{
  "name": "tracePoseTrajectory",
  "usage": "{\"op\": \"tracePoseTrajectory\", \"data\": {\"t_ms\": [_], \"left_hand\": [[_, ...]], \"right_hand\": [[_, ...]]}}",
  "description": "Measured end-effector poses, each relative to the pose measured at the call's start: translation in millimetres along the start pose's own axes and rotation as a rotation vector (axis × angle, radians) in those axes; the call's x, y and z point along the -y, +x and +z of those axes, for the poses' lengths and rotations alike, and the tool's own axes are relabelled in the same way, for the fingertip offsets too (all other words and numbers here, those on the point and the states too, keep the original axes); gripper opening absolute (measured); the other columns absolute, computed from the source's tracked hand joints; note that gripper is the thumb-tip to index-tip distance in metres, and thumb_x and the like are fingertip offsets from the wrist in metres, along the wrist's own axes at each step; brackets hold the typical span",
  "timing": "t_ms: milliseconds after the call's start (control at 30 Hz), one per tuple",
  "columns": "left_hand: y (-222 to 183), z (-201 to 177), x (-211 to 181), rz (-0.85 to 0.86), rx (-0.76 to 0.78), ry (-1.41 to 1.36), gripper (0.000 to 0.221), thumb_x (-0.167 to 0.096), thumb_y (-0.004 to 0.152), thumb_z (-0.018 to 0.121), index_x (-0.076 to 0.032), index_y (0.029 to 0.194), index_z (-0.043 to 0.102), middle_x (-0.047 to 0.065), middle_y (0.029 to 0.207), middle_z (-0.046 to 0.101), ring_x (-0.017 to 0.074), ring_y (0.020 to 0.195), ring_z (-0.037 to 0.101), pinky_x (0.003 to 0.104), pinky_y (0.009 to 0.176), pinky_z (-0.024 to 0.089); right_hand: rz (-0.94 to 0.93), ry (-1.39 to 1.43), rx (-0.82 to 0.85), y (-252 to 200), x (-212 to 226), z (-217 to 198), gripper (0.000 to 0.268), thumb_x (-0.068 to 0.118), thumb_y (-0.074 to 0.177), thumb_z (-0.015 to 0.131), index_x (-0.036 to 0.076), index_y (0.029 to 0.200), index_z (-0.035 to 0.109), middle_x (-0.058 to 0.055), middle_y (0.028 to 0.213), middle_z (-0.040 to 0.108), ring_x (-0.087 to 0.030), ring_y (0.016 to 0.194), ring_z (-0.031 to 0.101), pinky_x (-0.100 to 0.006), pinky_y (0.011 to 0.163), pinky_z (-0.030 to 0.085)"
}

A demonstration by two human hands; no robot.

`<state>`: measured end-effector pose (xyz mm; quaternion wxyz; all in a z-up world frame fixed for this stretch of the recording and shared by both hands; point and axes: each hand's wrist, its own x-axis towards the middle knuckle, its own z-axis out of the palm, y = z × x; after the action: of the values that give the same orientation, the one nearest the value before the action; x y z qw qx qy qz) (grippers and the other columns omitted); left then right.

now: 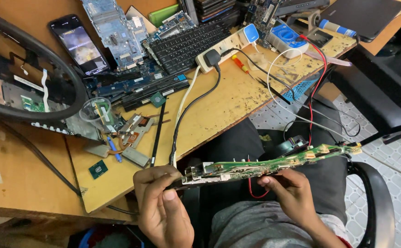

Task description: Repairing a laptop motherboard using a heat gun, tweezers, and a soldering iron

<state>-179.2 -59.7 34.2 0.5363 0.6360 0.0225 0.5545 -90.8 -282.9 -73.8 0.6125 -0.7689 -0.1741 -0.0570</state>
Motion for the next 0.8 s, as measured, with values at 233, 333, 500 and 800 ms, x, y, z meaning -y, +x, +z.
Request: {"op": "tracePoseTrajectory", "data": {"t_ms": [233, 333, 500, 800], "left_hand": [[-1, 3, -1, 0.005, -0.023, -0.007, 0.034, -0.028, 0.103, 0.048, 0.002, 0.099, 0.065, 0.018, 0.098, 0.054, 0.0257, 0.091, 0.062, 0.034, 0.086, 0.052], [-1, 2, 1, 0.03, -0.024, 0.007, 0.036, -0.029, 0.102, 0.048, 0.002, 0.098, 0.064, 0.018, 0.097, 0.055, 0.0259, 0.091, 0.061, 0.034, 0.085, 0.052], [0, 2, -2, 0.019, -0.008, 0.006, 0.033, -0.025, 0.102, 0.047, 0.003, 0.1, 0.065, 0.017, 0.099, 0.054, 0.0258, 0.092, 0.062, 0.034, 0.085, 0.053], [0, -16, 11, -0.012, 0.115, 0.06, 0.041, -0.034, 0.101, 0.05, 0.005, 0.1, 0.063, 0.022, 0.102, 0.065, 0.029, 0.095, 0.064, 0.035, 0.087, 0.053]], "right_hand": [[0.018, 0.012, 0.005, 0, 1, 0, 0.014, 0.015, 0.087, 0.076, 0.006, 0.078, 0.081, -0.003, 0.076, 0.082, -0.01, 0.071, 0.075, -0.024, 0.068, 0.06], [0.012, -0.005, 0.014, 0, -6, -1, 0.014, 0.016, 0.087, 0.076, 0.006, 0.079, 0.081, -0.002, 0.076, 0.082, -0.009, 0.071, 0.074, -0.024, 0.067, 0.059], [0.036, 0.025, 0.001, 0, -4, 1, 0.013, 0.015, 0.086, 0.077, 0.005, 0.078, 0.081, -0.004, 0.076, 0.083, -0.009, 0.071, 0.075, -0.023, 0.066, 0.06], [0.008, 0.032, 0.056, 3, -15, 3, 0.015, 0.015, 0.088, 0.076, 0.006, 0.077, 0.079, -0.003, 0.074, 0.081, -0.009, 0.069, 0.071, -0.024, 0.066, 0.055]]}}
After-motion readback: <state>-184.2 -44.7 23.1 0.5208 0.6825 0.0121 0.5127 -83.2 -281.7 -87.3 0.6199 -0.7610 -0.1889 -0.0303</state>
